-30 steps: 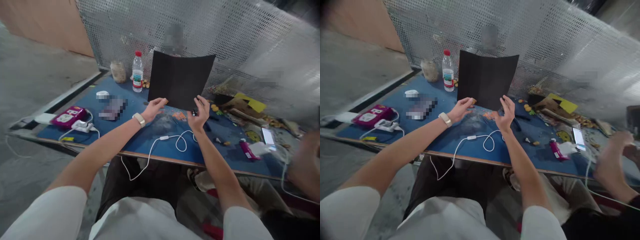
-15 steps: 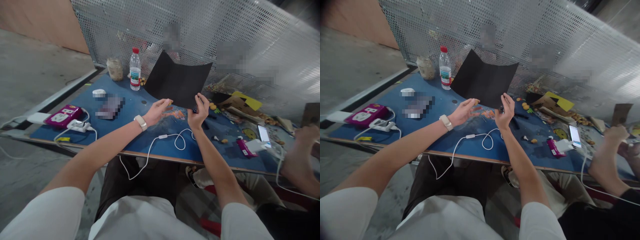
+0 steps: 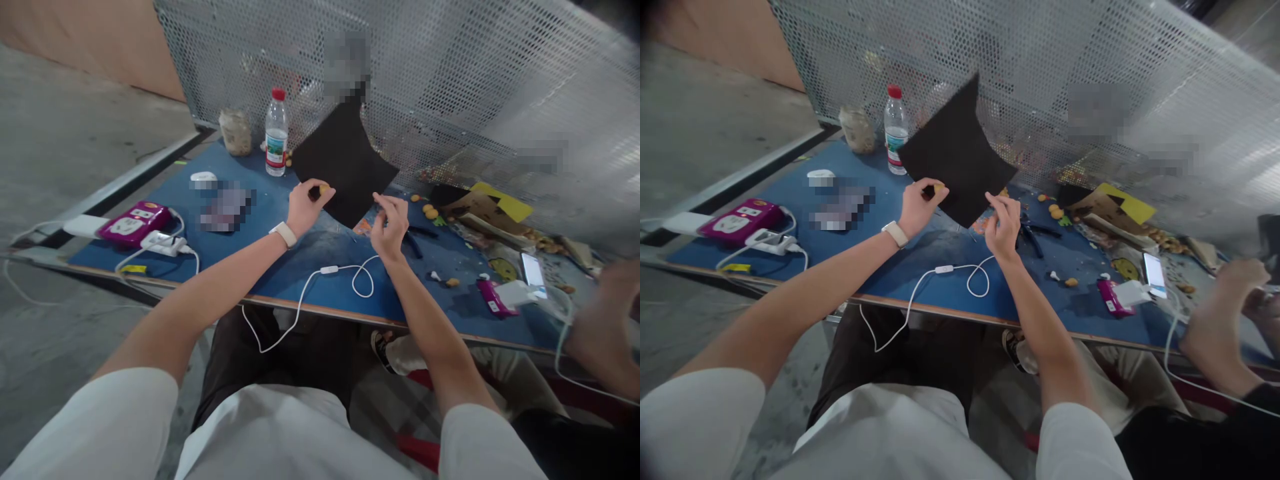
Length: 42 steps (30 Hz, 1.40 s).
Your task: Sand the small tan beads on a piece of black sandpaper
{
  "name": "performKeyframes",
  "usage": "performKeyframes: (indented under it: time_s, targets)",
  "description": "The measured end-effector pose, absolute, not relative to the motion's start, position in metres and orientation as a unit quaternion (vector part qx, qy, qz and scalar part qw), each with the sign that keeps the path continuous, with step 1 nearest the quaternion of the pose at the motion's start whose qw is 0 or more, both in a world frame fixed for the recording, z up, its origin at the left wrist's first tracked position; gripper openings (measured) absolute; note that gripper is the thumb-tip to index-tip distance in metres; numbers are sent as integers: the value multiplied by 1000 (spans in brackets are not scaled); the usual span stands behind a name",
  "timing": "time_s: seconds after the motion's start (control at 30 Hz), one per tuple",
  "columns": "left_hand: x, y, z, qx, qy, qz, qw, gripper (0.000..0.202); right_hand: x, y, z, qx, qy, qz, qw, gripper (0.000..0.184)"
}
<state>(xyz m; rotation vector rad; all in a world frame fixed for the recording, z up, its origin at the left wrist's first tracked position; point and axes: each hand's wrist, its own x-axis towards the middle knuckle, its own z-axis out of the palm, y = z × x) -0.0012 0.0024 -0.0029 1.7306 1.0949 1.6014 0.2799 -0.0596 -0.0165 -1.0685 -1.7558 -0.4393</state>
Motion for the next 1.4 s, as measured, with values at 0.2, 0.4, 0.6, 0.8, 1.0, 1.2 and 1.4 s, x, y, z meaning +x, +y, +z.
performKeyframes:
  time_s: [0.2,0.4,0.6,0.8,1.0,1.2,1.4]
  targets:
    - [16,-22,-7,709,371,537,268,6,260,-68,-12,-432,-791,-155,404,60]
    - [25,-39,-6,727,364,492,312,13,242,-70,-17,-455,-790,-165,377,37]
    - [22,-40,2,675,344,520,395,30,251,-73,-4,-483,-758,-144,413,25]
    - [4,-13,5,622,365,569,396,50,287,-52,-10,-490,-640,-62,589,49]
    - [-4,-8,10,612,324,605,394,69,290,-24,-41,-469,-615,65,631,67]
    - [-8,-42,37,594,288,635,401,101,267,-23,-48,-459,-598,58,654,66]
    - [8,-46,33,469,276,632,551,101,262,-25,-43,-443,-586,29,678,62]
